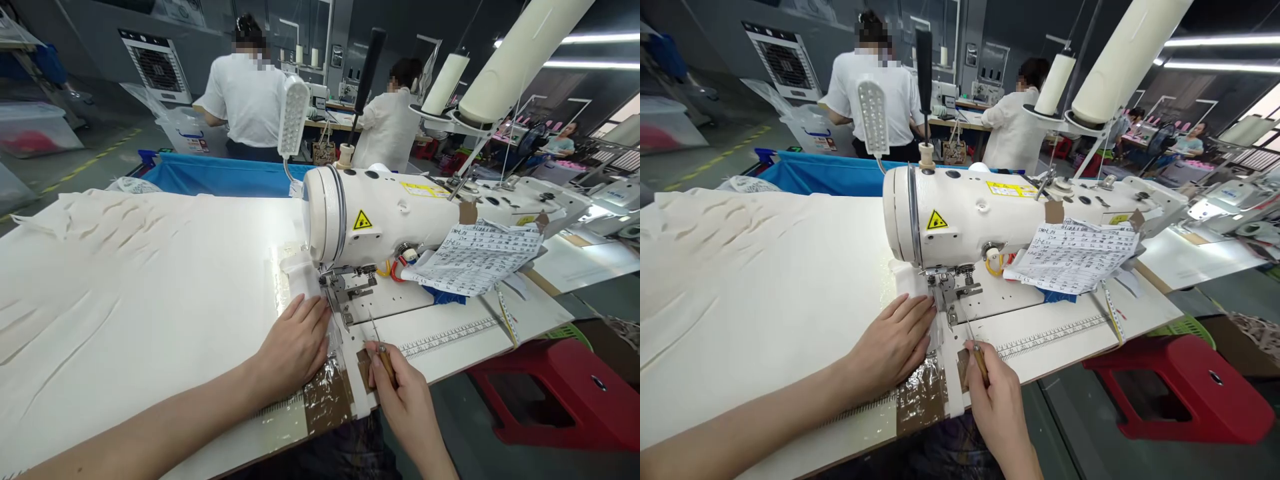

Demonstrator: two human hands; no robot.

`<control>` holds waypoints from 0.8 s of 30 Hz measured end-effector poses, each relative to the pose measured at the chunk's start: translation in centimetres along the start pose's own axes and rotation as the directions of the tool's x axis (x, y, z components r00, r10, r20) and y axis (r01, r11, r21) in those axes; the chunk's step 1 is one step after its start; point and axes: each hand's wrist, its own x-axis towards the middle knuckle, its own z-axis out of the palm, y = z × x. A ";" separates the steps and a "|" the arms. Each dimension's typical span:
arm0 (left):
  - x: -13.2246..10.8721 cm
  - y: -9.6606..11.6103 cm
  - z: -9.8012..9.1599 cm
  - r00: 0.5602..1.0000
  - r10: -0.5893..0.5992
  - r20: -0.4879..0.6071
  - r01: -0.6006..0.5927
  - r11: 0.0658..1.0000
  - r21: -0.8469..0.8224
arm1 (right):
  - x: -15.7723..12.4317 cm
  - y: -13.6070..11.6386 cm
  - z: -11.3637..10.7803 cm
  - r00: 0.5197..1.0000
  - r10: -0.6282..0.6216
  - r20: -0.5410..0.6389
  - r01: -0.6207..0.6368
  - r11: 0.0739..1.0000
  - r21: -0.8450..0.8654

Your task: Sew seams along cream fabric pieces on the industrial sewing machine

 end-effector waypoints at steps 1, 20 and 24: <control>0.0 0.0 0.0 1.000 0.001 -0.002 -0.001 1.000 -0.003 | 0.0 0.0 0.1 1.000 -0.006 -0.008 0.006 1.000 0.002; -0.1 0.3 0.2 1.000 0.004 -0.021 -0.005 1.000 -0.020 | -0.9 0.5 0.4 0.995 0.061 -0.073 -0.059 0.998 0.026; -0.1 0.1 0.3 1.000 -0.008 -0.004 0.008 0.999 -0.034 | -1.2 1.1 0.7 0.988 0.048 -0.144 -0.043 0.998 0.038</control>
